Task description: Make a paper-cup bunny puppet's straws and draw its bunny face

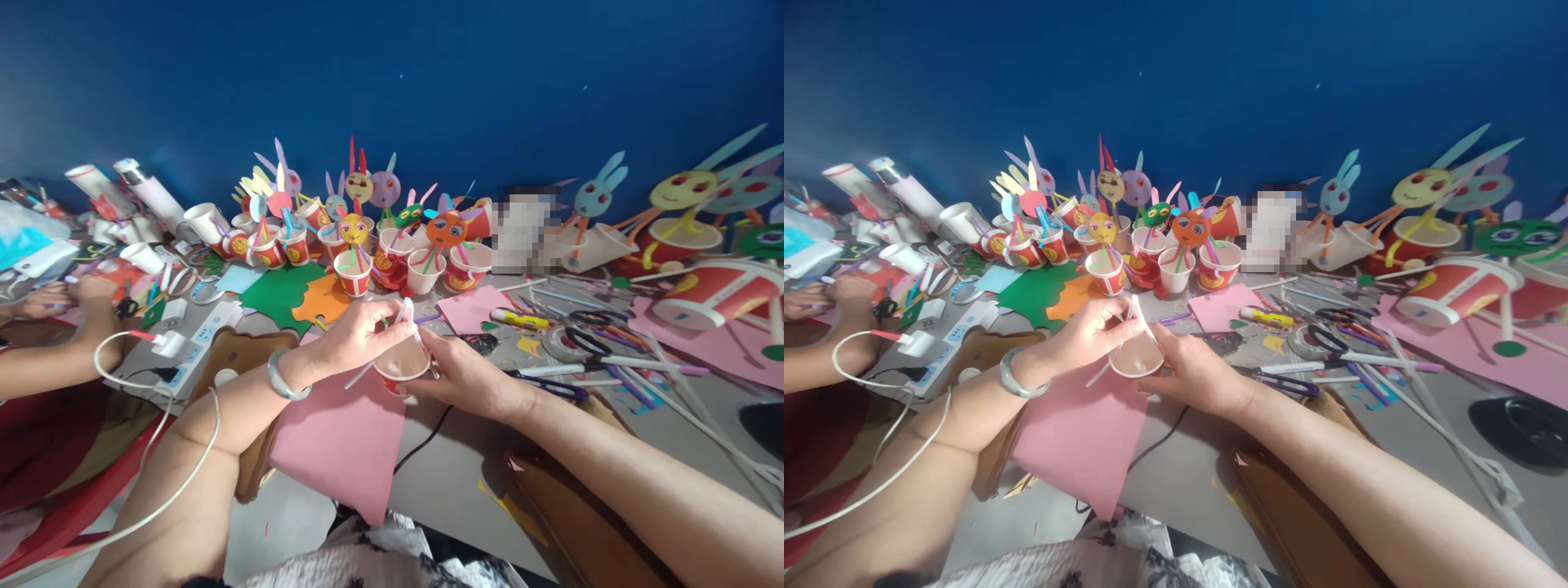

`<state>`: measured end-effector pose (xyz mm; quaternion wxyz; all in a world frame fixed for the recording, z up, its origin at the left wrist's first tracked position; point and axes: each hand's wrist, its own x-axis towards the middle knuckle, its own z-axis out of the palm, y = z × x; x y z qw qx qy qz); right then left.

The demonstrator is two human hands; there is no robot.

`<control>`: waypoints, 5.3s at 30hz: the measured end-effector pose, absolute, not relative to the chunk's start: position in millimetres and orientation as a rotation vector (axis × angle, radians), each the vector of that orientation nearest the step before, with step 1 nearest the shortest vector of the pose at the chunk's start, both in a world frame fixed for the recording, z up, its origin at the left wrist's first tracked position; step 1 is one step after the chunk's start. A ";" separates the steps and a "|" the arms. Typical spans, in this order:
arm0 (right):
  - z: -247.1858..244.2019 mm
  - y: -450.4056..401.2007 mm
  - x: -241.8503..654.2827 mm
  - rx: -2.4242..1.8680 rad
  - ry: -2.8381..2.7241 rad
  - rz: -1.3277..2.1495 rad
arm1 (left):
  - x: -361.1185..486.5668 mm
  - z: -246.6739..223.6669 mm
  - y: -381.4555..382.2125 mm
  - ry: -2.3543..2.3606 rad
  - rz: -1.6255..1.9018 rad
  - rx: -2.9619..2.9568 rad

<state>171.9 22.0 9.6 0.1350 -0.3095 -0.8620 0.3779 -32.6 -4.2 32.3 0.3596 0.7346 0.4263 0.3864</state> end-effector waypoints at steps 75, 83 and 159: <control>10.4 16.2 169.6 -1.043 -2.634 0.978 | -32.7 28.2 -2.5 1.057 1.316 1.704; 12.4 18.2 171.1 -1.030 -2.605 1.057 | -33.8 29.2 -0.7 1.080 1.326 1.828; 21.5 28.6 191.4 -0.808 -2.712 0.516 | -40.9 29.4 1.6 0.955 1.178 1.713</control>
